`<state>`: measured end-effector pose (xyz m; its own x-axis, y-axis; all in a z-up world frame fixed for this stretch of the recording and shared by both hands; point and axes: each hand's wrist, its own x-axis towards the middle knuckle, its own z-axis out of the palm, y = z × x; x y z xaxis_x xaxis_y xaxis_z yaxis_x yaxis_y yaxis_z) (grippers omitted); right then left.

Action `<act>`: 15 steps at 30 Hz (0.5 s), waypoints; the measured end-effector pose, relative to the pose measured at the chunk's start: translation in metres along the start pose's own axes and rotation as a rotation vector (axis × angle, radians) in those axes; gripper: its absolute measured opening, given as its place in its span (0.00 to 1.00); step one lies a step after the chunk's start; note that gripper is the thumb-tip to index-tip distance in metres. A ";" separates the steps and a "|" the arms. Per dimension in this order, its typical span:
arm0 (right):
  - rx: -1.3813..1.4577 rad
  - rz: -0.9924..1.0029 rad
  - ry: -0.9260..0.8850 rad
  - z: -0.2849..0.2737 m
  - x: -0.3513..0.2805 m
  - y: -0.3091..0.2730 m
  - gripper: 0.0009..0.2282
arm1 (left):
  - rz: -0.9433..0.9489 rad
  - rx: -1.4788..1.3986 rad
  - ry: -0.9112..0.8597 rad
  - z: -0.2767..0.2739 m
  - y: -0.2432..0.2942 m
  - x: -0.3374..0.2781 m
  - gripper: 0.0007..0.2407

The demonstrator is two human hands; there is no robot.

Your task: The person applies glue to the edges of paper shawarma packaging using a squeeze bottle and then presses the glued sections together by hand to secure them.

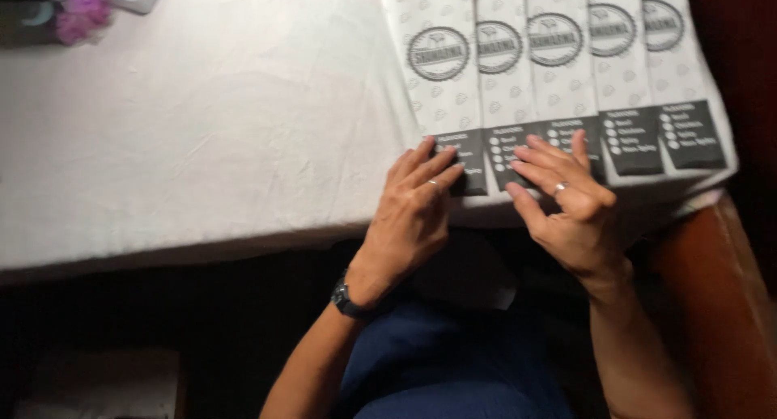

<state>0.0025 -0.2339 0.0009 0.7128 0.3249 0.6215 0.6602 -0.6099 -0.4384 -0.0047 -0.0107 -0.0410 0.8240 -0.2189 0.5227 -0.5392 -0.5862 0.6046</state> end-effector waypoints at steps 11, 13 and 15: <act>-0.046 -0.132 -0.157 0.036 0.008 -0.017 0.10 | 0.008 0.447 0.421 -0.136 -0.117 -0.033 0.15; -0.059 -0.134 -0.157 0.036 0.008 -0.019 0.09 | -0.116 0.668 0.495 -0.220 -0.172 -0.056 0.14; -0.081 -0.127 -0.152 0.033 0.008 -0.026 0.09 | -0.235 0.879 0.558 -0.299 -0.240 -0.101 0.13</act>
<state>-0.0018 -0.1913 -0.0044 0.6565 0.5048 0.5605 0.7305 -0.6109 -0.3054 -0.0106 0.3853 -0.0584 0.5745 0.2304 0.7854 0.1211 -0.9729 0.1968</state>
